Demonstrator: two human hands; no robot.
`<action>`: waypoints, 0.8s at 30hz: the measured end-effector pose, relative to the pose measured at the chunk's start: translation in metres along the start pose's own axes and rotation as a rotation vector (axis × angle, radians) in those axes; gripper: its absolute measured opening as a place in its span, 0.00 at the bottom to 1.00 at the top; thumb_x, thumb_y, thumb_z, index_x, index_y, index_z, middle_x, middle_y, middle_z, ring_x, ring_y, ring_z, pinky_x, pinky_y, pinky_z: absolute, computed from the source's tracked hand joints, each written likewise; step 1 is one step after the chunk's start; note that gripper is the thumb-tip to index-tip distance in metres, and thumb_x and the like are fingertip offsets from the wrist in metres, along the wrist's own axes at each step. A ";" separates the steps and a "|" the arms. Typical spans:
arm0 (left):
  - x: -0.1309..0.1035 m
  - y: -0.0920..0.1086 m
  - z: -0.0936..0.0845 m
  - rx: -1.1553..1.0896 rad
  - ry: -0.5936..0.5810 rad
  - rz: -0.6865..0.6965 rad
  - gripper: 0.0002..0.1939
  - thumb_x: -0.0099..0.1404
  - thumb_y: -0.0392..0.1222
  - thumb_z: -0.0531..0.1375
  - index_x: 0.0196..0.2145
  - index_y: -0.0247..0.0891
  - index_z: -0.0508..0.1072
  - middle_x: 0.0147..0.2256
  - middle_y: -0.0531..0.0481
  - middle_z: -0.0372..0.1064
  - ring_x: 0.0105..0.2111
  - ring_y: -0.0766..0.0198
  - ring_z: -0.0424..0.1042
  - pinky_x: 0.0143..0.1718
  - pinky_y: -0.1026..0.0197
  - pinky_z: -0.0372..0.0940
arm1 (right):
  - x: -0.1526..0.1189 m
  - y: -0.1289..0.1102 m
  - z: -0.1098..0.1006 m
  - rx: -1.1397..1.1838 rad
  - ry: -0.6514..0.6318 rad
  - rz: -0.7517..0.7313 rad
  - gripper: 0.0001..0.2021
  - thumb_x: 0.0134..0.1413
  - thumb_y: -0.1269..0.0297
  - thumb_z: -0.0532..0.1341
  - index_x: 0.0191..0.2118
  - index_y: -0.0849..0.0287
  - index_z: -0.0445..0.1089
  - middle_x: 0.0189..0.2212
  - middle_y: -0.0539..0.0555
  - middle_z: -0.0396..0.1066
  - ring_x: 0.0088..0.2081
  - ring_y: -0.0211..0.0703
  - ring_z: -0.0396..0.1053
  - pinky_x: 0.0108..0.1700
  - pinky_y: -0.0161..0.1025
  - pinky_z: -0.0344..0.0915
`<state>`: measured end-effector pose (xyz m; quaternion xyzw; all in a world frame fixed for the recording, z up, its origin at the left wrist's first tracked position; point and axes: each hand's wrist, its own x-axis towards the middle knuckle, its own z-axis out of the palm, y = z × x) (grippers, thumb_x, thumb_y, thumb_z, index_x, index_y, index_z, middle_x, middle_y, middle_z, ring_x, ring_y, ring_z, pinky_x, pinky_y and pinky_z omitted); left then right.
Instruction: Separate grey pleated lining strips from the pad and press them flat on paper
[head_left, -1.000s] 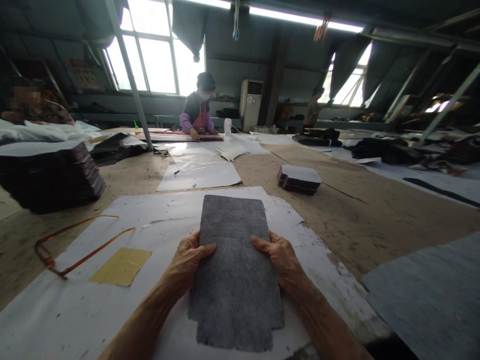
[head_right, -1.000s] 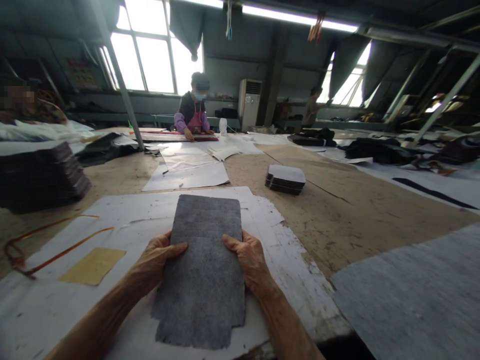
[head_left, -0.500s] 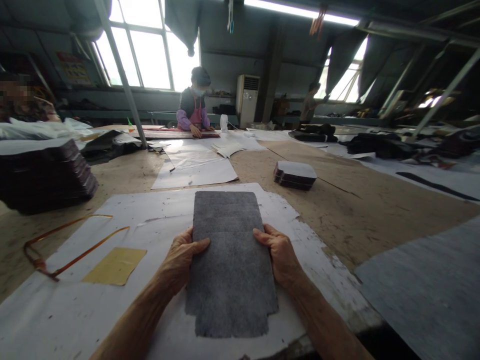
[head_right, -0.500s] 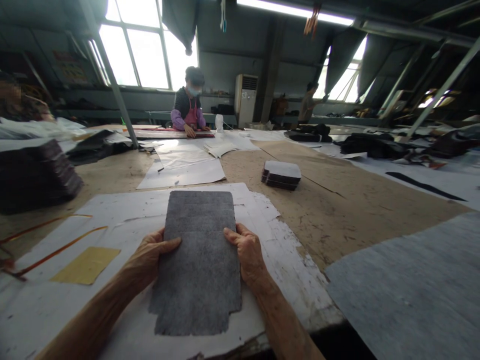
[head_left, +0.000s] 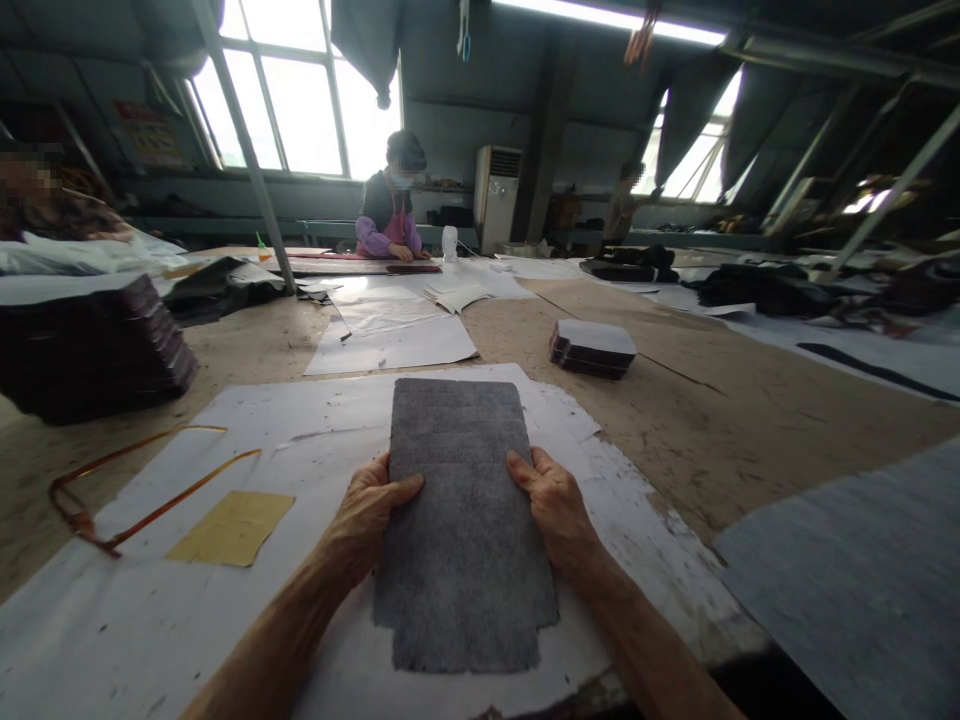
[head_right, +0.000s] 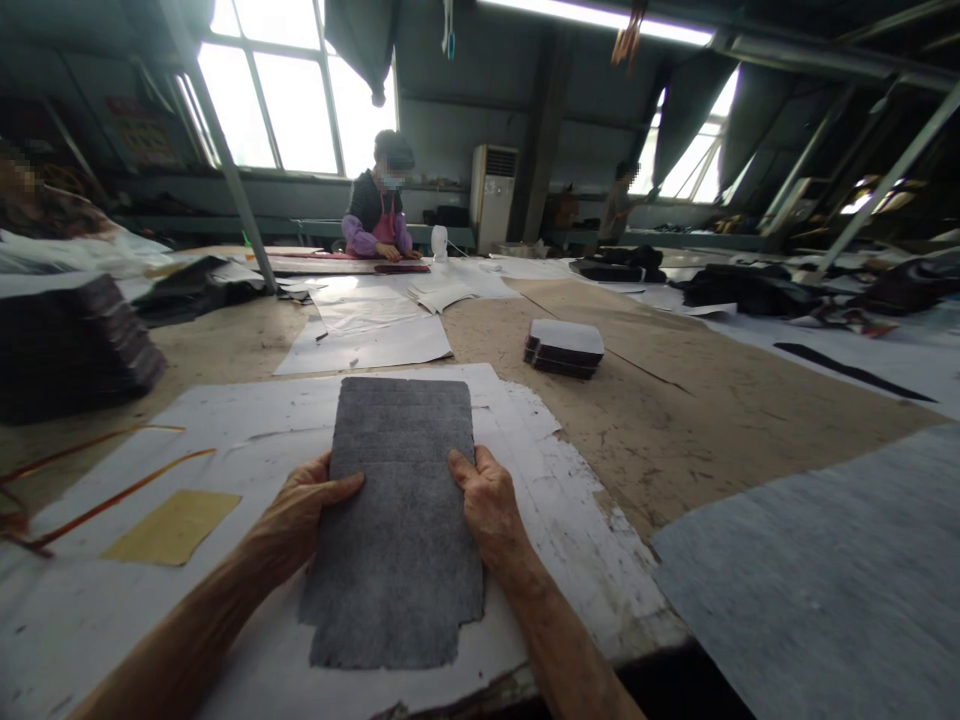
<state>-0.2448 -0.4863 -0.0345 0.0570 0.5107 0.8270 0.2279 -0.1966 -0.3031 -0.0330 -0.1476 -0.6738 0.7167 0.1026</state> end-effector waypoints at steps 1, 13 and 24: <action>0.000 0.000 0.000 0.009 0.011 -0.001 0.25 0.45 0.35 0.65 0.43 0.33 0.67 0.29 0.46 0.75 0.27 0.56 0.74 0.28 0.58 0.69 | 0.000 0.000 0.000 -0.028 0.006 -0.010 0.15 0.46 0.51 0.59 0.33 0.58 0.65 0.26 0.49 0.70 0.27 0.41 0.67 0.30 0.37 0.64; 0.003 -0.003 -0.009 1.173 0.424 0.255 0.19 0.48 0.41 0.59 0.40 0.36 0.69 0.42 0.41 0.67 0.45 0.47 0.65 0.48 0.46 0.57 | 0.002 0.006 -0.002 -0.768 0.339 -0.128 0.10 0.39 0.63 0.63 0.33 0.58 0.68 0.33 0.56 0.69 0.41 0.50 0.64 0.42 0.43 0.56; 0.007 -0.007 -0.013 1.536 0.280 0.399 0.16 0.54 0.38 0.56 0.42 0.41 0.70 0.47 0.46 0.67 0.48 0.52 0.62 0.50 0.51 0.56 | 0.006 0.004 -0.006 -0.936 0.154 -0.233 0.18 0.37 0.66 0.63 0.40 0.56 0.69 0.39 0.52 0.70 0.40 0.43 0.65 0.43 0.39 0.60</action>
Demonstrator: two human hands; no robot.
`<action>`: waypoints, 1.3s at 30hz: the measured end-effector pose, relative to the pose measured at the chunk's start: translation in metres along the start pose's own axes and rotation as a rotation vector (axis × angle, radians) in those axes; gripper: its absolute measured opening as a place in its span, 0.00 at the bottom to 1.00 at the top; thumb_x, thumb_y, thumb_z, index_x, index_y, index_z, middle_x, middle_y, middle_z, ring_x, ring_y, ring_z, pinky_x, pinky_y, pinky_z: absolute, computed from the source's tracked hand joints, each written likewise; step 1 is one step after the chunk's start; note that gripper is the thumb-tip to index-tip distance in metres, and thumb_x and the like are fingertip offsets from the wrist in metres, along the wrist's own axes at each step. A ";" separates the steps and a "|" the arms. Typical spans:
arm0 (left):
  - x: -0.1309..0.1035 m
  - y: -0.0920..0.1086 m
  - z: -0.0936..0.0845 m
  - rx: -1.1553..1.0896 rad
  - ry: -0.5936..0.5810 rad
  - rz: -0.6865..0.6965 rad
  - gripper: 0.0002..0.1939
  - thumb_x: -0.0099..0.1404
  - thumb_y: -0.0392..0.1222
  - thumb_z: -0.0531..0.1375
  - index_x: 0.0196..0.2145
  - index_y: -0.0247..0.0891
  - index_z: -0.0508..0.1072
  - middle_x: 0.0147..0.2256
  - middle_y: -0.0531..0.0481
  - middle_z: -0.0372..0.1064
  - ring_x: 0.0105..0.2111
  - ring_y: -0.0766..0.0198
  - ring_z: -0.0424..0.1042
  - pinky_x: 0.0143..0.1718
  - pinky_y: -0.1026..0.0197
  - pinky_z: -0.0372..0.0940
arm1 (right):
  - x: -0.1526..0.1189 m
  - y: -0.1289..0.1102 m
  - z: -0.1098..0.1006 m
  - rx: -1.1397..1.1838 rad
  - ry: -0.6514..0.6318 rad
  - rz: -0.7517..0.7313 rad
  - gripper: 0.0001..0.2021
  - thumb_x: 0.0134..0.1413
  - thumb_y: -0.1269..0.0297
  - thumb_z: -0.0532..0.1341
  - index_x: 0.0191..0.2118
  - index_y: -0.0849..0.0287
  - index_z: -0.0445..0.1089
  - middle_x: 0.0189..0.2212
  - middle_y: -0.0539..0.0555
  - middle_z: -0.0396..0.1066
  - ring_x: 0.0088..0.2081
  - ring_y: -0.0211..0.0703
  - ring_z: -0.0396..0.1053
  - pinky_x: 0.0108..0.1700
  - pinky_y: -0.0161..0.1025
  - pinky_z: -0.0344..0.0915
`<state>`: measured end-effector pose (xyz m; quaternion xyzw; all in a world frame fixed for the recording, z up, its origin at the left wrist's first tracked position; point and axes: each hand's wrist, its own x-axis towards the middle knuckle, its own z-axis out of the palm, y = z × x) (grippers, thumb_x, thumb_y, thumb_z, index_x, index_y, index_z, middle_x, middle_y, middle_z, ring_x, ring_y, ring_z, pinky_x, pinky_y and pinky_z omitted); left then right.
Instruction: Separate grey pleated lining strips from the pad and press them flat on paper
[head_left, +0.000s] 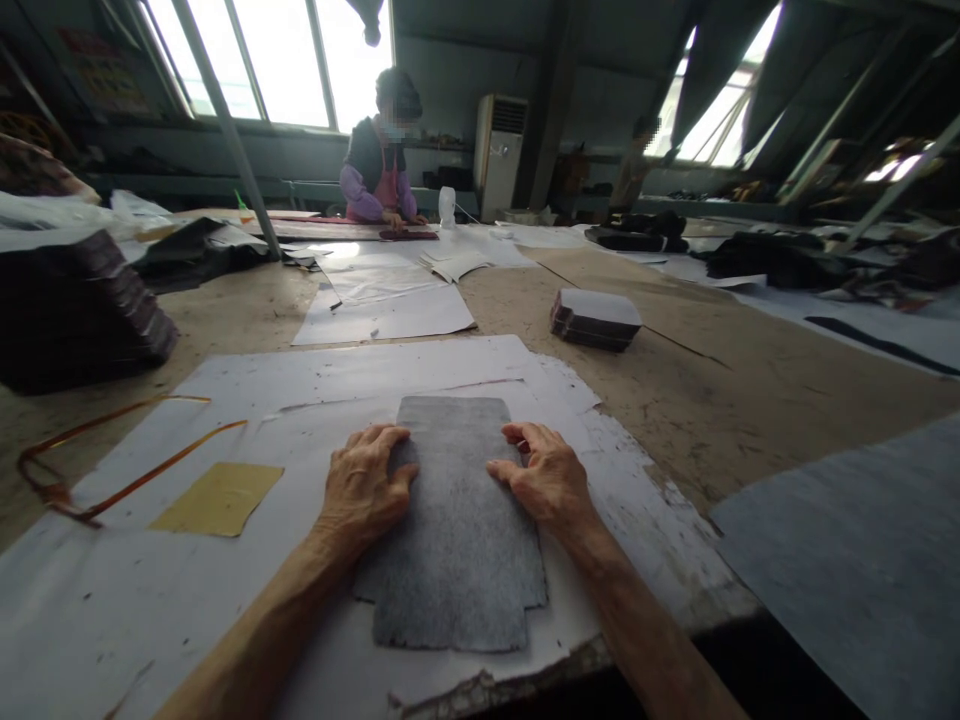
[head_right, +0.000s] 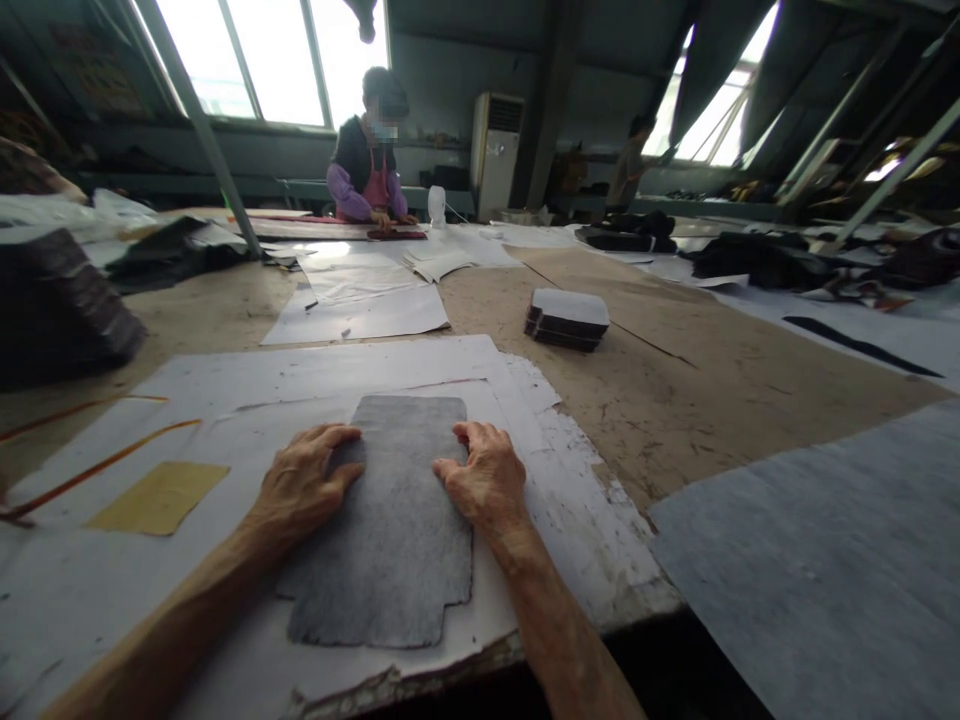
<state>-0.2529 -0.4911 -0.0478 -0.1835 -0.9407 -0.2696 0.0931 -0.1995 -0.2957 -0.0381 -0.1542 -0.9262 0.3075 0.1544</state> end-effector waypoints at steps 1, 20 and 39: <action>0.001 -0.001 0.000 -0.005 -0.003 -0.003 0.16 0.54 0.38 0.56 0.41 0.41 0.70 0.46 0.46 0.67 0.48 0.53 0.63 0.50 0.52 0.57 | 0.001 0.000 0.000 -0.007 -0.005 0.007 0.18 0.37 0.65 0.63 0.40 0.57 0.69 0.39 0.52 0.70 0.40 0.44 0.65 0.42 0.39 0.60; 0.004 -0.001 -0.002 -0.064 -0.043 -0.122 0.16 0.52 0.40 0.57 0.40 0.37 0.69 0.36 0.46 0.65 0.35 0.57 0.65 0.40 0.56 0.60 | 0.001 -0.005 -0.002 -0.075 -0.045 0.222 0.06 0.45 0.58 0.59 0.26 0.53 0.70 0.25 0.48 0.72 0.28 0.41 0.67 0.29 0.36 0.54; 0.007 -0.002 -0.004 -0.251 -0.016 -0.355 0.17 0.50 0.45 0.58 0.40 0.39 0.69 0.30 0.52 0.69 0.29 0.63 0.68 0.30 0.63 0.60 | 0.004 -0.009 -0.003 -0.140 -0.048 0.255 0.06 0.44 0.60 0.59 0.28 0.53 0.71 0.25 0.47 0.73 0.28 0.40 0.68 0.28 0.34 0.54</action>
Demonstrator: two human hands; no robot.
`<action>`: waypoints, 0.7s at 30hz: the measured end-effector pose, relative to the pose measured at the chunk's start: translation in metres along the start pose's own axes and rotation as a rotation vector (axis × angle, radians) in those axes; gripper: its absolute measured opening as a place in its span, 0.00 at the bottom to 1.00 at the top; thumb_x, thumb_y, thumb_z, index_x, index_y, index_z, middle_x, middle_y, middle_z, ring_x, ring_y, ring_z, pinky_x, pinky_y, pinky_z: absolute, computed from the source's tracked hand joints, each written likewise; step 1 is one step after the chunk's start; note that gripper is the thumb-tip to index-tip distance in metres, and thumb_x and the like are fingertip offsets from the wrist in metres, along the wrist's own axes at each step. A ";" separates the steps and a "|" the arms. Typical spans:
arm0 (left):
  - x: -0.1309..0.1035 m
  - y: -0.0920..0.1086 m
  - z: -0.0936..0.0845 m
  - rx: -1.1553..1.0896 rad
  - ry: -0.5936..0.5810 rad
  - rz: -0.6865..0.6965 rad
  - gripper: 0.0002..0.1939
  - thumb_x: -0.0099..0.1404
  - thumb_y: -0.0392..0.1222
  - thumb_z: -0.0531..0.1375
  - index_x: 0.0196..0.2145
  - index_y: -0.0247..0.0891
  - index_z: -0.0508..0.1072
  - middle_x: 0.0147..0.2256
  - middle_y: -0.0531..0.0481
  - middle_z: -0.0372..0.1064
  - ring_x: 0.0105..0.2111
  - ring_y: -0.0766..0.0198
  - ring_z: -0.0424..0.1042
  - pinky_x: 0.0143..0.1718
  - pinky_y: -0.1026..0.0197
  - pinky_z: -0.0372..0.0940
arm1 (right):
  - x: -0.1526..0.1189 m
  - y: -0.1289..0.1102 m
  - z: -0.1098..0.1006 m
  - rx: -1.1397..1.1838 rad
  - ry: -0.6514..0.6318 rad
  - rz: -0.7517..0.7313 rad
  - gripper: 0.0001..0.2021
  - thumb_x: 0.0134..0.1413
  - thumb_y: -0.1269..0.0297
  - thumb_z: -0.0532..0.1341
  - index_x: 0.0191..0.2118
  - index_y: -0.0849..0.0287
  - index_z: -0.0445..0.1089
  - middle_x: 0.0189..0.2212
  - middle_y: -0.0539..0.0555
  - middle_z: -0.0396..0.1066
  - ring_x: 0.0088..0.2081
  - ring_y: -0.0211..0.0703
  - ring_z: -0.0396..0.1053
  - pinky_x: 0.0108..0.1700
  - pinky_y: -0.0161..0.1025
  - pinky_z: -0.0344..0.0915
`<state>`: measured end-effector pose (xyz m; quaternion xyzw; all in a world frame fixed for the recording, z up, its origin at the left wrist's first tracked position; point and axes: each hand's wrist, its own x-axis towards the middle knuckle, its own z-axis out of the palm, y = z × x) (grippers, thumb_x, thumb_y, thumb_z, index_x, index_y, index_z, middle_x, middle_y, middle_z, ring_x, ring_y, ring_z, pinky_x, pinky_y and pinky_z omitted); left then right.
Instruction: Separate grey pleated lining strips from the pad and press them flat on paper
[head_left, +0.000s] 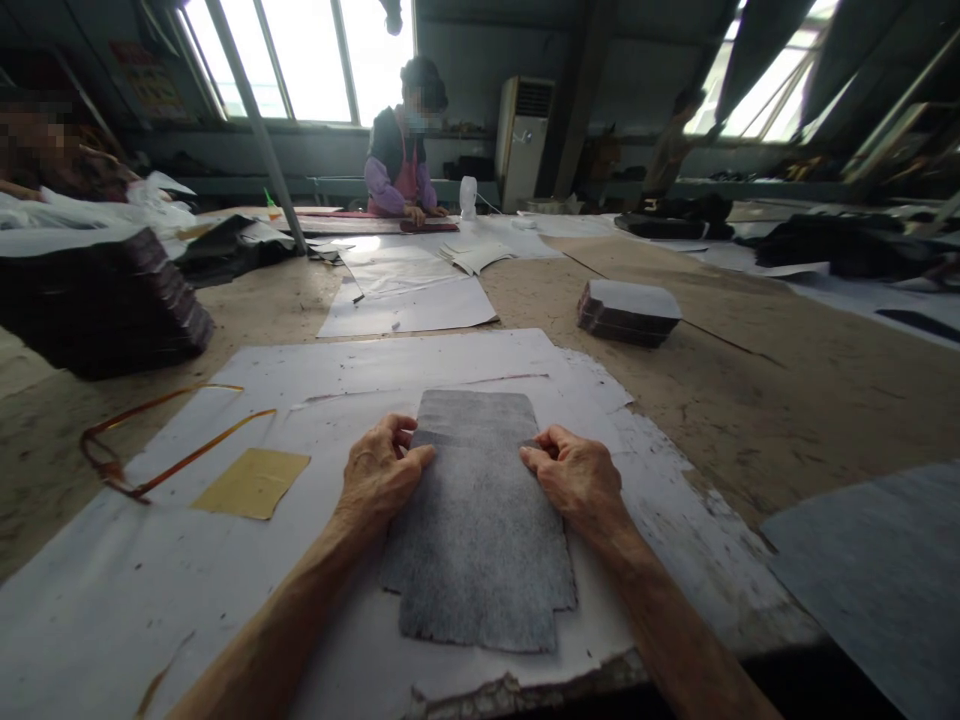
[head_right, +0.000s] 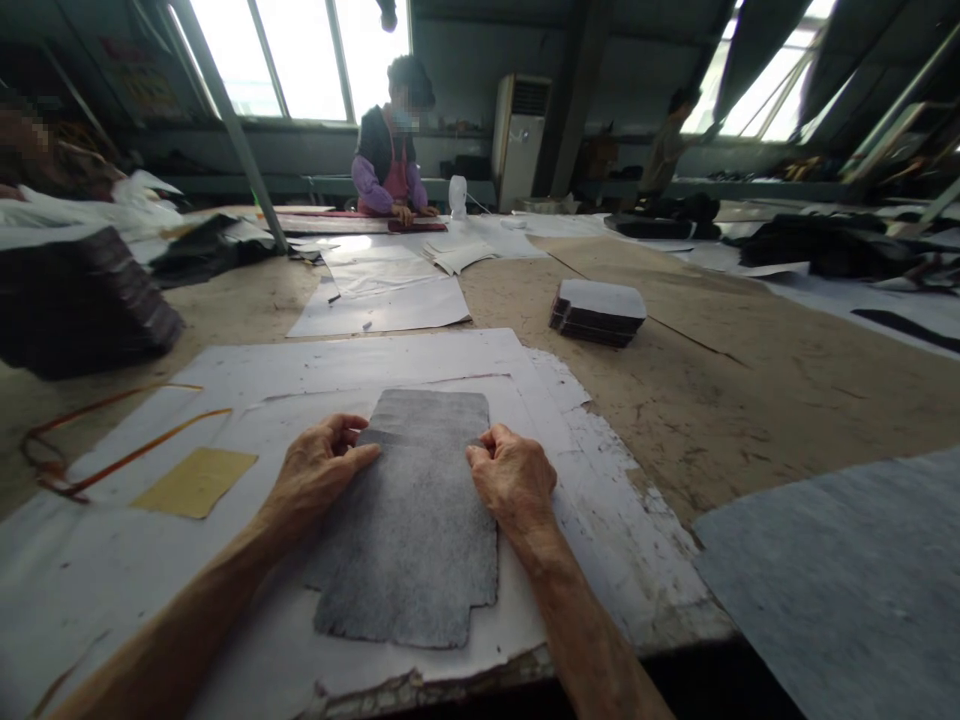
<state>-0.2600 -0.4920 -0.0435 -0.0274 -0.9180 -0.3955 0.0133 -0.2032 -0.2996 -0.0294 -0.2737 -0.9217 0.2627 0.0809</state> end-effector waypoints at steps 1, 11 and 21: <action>0.000 0.000 0.000 -0.008 0.010 -0.007 0.15 0.52 0.45 0.56 0.39 0.40 0.69 0.30 0.53 0.69 0.29 0.64 0.68 0.30 0.63 0.60 | 0.000 0.000 0.000 -0.002 0.001 0.002 0.06 0.44 0.60 0.59 0.28 0.53 0.71 0.25 0.47 0.73 0.28 0.40 0.68 0.28 0.35 0.54; 0.003 0.002 0.002 0.038 0.085 -0.009 0.11 0.52 0.41 0.55 0.34 0.39 0.69 0.26 0.54 0.69 0.28 0.63 0.68 0.30 0.62 0.58 | -0.001 -0.002 -0.001 -0.012 0.007 0.011 0.06 0.44 0.59 0.59 0.27 0.53 0.70 0.25 0.47 0.73 0.28 0.41 0.68 0.28 0.35 0.54; 0.003 0.002 0.002 0.083 0.077 -0.022 0.10 0.52 0.41 0.55 0.34 0.41 0.67 0.26 0.54 0.70 0.29 0.60 0.69 0.30 0.61 0.58 | 0.001 0.000 0.001 0.005 0.004 0.009 0.06 0.44 0.59 0.59 0.28 0.53 0.71 0.24 0.46 0.72 0.27 0.39 0.68 0.29 0.34 0.55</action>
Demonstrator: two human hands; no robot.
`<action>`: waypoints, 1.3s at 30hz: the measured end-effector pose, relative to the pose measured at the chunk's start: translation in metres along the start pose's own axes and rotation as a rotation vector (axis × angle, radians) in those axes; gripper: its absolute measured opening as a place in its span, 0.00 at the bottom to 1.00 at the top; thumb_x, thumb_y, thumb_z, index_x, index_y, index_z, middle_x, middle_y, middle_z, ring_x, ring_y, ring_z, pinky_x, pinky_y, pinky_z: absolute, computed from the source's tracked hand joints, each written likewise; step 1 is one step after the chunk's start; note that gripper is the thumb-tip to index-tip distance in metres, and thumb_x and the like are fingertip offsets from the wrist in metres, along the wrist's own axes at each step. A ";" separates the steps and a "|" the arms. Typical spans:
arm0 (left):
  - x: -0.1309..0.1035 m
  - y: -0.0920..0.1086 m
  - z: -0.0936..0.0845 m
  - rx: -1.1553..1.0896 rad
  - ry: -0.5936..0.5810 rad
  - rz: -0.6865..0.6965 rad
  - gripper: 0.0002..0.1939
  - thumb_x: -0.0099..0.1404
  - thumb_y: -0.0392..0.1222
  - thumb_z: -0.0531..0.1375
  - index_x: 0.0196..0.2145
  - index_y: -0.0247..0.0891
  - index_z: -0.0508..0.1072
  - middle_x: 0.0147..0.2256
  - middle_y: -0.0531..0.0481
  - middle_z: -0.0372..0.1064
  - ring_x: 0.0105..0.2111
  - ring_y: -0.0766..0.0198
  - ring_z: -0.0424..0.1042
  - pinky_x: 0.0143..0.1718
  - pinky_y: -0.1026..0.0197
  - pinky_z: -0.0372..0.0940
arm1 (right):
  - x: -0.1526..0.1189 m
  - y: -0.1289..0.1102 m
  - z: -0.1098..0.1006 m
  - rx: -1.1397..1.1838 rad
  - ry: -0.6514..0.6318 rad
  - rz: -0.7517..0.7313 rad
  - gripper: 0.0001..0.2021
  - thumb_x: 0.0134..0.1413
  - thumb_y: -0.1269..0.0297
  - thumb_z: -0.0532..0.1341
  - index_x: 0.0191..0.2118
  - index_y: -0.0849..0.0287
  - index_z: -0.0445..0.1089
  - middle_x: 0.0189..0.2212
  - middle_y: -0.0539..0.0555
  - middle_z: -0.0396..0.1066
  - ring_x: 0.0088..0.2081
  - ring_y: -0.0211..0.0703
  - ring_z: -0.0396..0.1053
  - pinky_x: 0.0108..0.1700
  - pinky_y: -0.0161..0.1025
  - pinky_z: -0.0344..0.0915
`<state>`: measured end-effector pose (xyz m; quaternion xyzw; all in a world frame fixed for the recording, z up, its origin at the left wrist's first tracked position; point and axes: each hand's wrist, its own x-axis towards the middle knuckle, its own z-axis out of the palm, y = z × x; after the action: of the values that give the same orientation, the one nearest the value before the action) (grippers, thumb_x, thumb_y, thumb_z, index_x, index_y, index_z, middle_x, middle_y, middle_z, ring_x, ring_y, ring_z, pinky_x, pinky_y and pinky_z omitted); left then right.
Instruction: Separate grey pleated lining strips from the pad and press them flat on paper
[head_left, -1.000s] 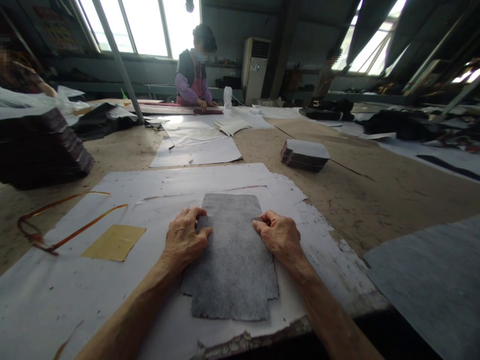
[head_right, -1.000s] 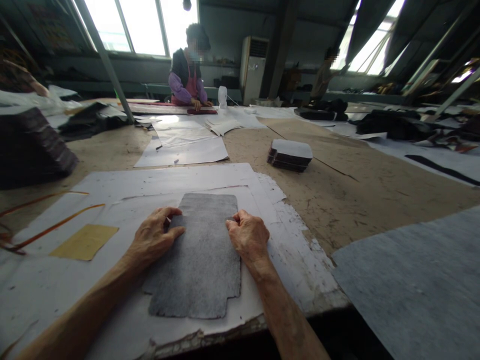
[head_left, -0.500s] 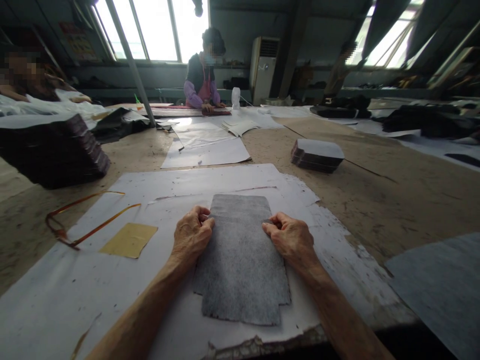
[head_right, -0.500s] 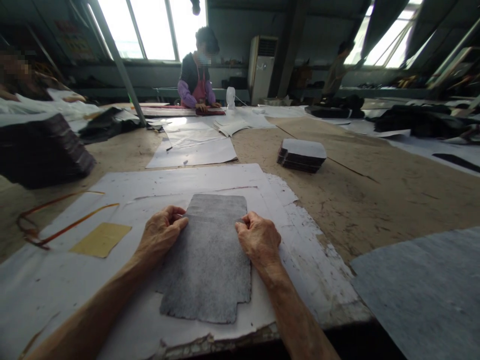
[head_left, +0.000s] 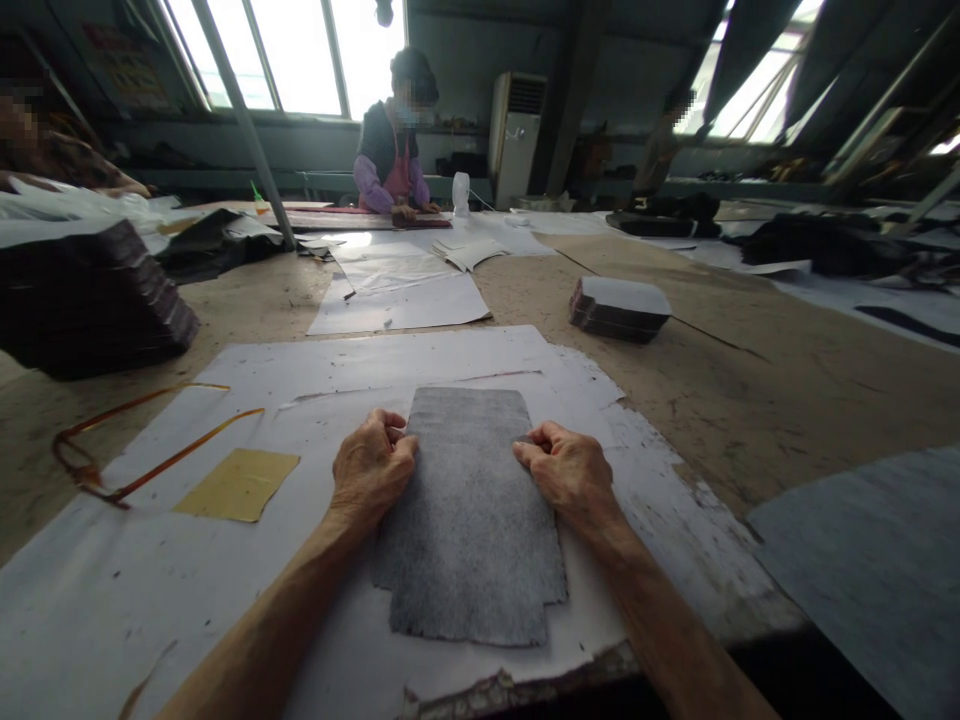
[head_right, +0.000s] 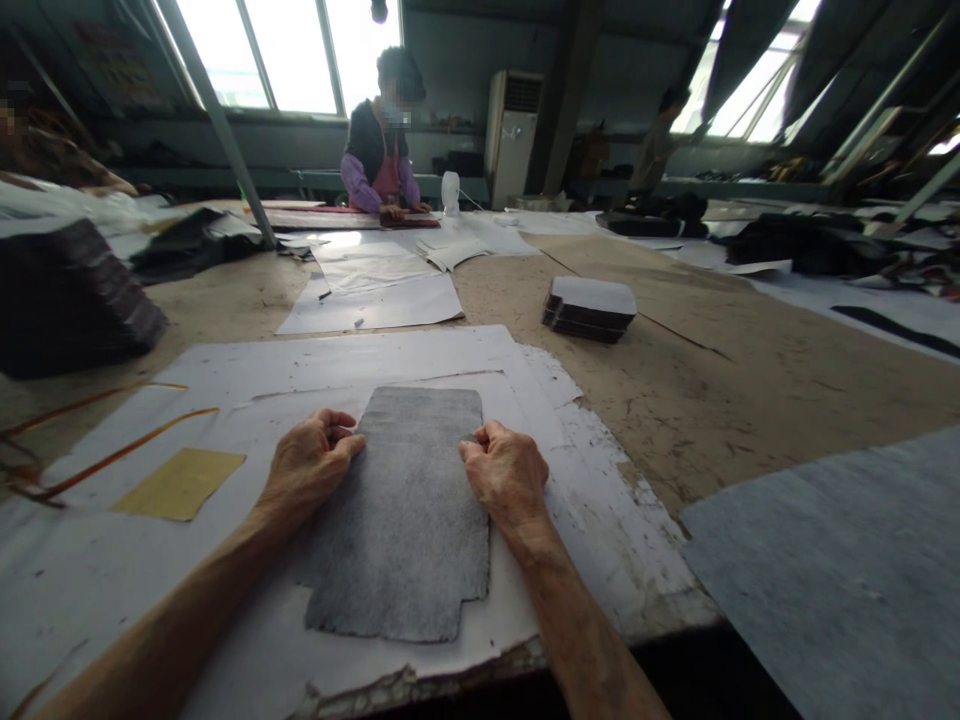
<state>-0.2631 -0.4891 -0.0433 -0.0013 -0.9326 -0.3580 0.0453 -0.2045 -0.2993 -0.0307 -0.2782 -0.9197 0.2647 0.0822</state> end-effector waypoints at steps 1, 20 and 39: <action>0.000 0.000 0.000 0.007 0.001 0.000 0.10 0.52 0.41 0.55 0.34 0.41 0.67 0.26 0.54 0.70 0.29 0.60 0.69 0.30 0.61 0.58 | 0.000 0.000 0.000 0.001 0.000 0.002 0.07 0.44 0.59 0.59 0.28 0.53 0.71 0.24 0.47 0.72 0.27 0.39 0.68 0.29 0.34 0.55; -0.008 -0.001 0.006 0.173 0.167 0.304 0.18 0.54 0.35 0.55 0.45 0.39 0.66 0.44 0.45 0.65 0.44 0.54 0.64 0.46 0.54 0.59 | -0.006 0.009 0.008 -0.028 0.329 -0.450 0.17 0.45 0.68 0.60 0.45 0.60 0.68 0.44 0.56 0.69 0.46 0.48 0.62 0.47 0.42 0.59; -0.019 0.001 -0.004 0.234 -0.142 0.784 0.14 0.61 0.34 0.51 0.35 0.44 0.75 0.34 0.51 0.70 0.36 0.62 0.65 0.38 0.60 0.63 | -0.011 0.009 0.008 -0.051 0.093 -0.786 0.13 0.50 0.77 0.53 0.31 0.57 0.73 0.29 0.51 0.70 0.37 0.42 0.62 0.42 0.36 0.59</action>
<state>-0.2440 -0.4906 -0.0416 -0.3759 -0.8967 -0.2042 0.1136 -0.1935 -0.3023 -0.0427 0.0811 -0.9577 0.1771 0.2120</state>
